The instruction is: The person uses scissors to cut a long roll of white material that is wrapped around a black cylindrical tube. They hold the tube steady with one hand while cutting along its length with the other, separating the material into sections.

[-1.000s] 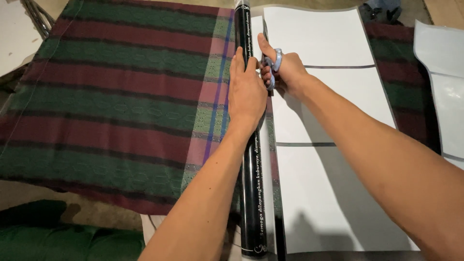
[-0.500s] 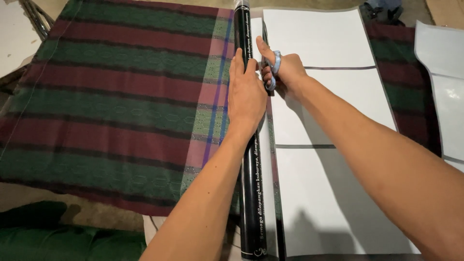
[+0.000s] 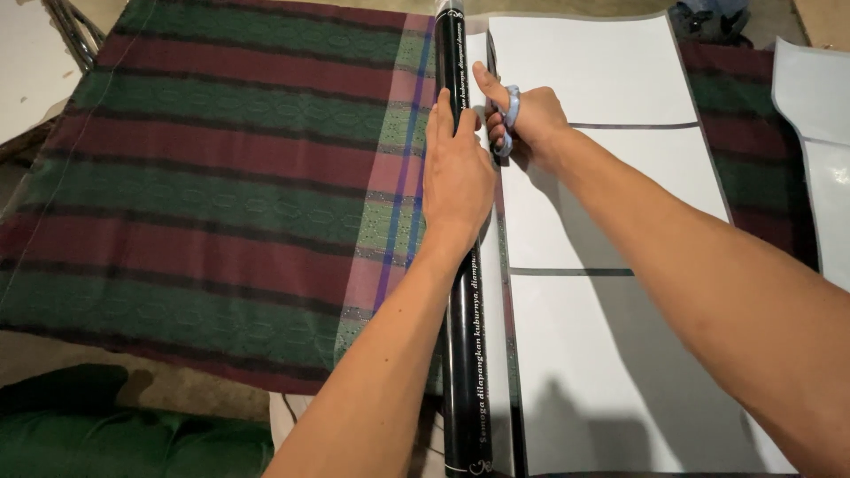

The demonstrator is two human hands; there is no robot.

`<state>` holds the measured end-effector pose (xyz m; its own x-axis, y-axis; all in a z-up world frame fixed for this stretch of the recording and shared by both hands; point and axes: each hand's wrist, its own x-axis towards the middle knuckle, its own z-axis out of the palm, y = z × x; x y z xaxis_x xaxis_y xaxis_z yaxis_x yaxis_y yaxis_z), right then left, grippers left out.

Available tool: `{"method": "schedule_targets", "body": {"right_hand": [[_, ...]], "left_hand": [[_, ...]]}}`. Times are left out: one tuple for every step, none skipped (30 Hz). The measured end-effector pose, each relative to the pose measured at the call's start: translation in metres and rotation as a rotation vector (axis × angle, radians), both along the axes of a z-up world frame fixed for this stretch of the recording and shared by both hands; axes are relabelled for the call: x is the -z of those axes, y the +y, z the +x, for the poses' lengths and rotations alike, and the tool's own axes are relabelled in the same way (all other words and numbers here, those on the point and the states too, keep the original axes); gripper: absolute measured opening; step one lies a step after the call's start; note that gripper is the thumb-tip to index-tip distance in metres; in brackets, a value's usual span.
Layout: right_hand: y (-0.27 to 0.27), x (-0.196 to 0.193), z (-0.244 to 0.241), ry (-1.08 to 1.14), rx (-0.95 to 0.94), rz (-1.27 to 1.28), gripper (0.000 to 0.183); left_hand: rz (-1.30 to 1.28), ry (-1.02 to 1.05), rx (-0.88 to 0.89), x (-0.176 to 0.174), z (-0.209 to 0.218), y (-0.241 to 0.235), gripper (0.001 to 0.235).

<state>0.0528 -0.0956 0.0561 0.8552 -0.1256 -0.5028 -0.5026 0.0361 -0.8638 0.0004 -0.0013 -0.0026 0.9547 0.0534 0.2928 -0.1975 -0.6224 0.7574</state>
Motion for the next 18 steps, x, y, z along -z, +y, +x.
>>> {"method": "schedule_targets", "body": {"right_hand": [[0.001,-0.001,-0.001,0.002,-0.001,-0.001,0.057],[0.001,-0.002,-0.002,0.000,-0.007,0.002,0.058],[0.001,-0.003,-0.002,-0.001,-0.014,0.005,0.059],[0.002,-0.006,-0.002,0.000,-0.015,0.005,0.059],[0.003,-0.009,-0.003,0.014,-0.016,-0.027,0.057],[0.004,-0.012,-0.003,0.028,-0.018,-0.059,0.056],[0.004,-0.012,-0.001,0.030,-0.020,-0.060,0.056],[0.004,-0.011,0.002,0.035,-0.010,-0.063,0.056],[0.004,-0.011,0.004,0.039,0.001,-0.067,0.055],[0.004,-0.011,0.006,0.040,0.000,-0.068,0.055],[0.004,-0.010,0.007,0.051,-0.002,-0.083,0.057],[0.003,-0.010,0.009,0.061,-0.003,-0.099,0.058],[0.003,-0.008,0.010,0.061,-0.004,-0.099,0.058],[0.003,-0.007,0.010,0.052,-0.007,-0.106,0.057],[0.002,-0.005,0.011,0.043,-0.009,-0.112,0.057],[0.002,-0.006,0.010,0.042,-0.008,-0.111,0.057],[0.002,-0.007,0.010,0.058,-0.016,-0.139,0.057],[0.003,-0.008,0.009,0.076,-0.025,-0.167,0.057]], "left_hand": [[-0.001,0.002,-0.001,0.000,-0.001,0.000,0.034],[0.000,0.008,0.000,-0.001,-0.001,0.000,0.035],[0.000,0.014,0.000,-0.001,0.000,0.000,0.037],[0.000,0.015,-0.001,0.000,0.000,0.000,0.037],[-0.007,0.016,-0.001,0.000,0.000,-0.001,0.033],[-0.016,0.019,-0.002,0.001,0.000,-0.001,0.029],[-0.016,0.020,-0.004,-0.002,-0.002,0.000,0.029],[-0.016,0.043,-0.001,-0.005,-0.003,0.001,0.027],[-0.017,0.065,0.002,-0.008,-0.004,0.001,0.026],[-0.017,0.065,0.001,-0.007,-0.004,0.001,0.026],[-0.018,0.043,0.004,-0.006,-0.003,0.001,0.024],[-0.019,0.022,0.006,-0.005,-0.003,0.001,0.023],[-0.019,0.022,0.006,-0.004,-0.002,0.000,0.023],[-0.020,0.015,0.001,-0.003,-0.002,0.000,0.024],[-0.022,0.009,-0.003,-0.003,-0.002,0.000,0.024],[-0.021,0.007,-0.002,-0.002,-0.002,0.000,0.024],[-0.021,0.014,0.000,-0.002,-0.002,0.000,0.024],[-0.020,0.022,0.001,-0.001,-0.002,0.000,0.024]]}}
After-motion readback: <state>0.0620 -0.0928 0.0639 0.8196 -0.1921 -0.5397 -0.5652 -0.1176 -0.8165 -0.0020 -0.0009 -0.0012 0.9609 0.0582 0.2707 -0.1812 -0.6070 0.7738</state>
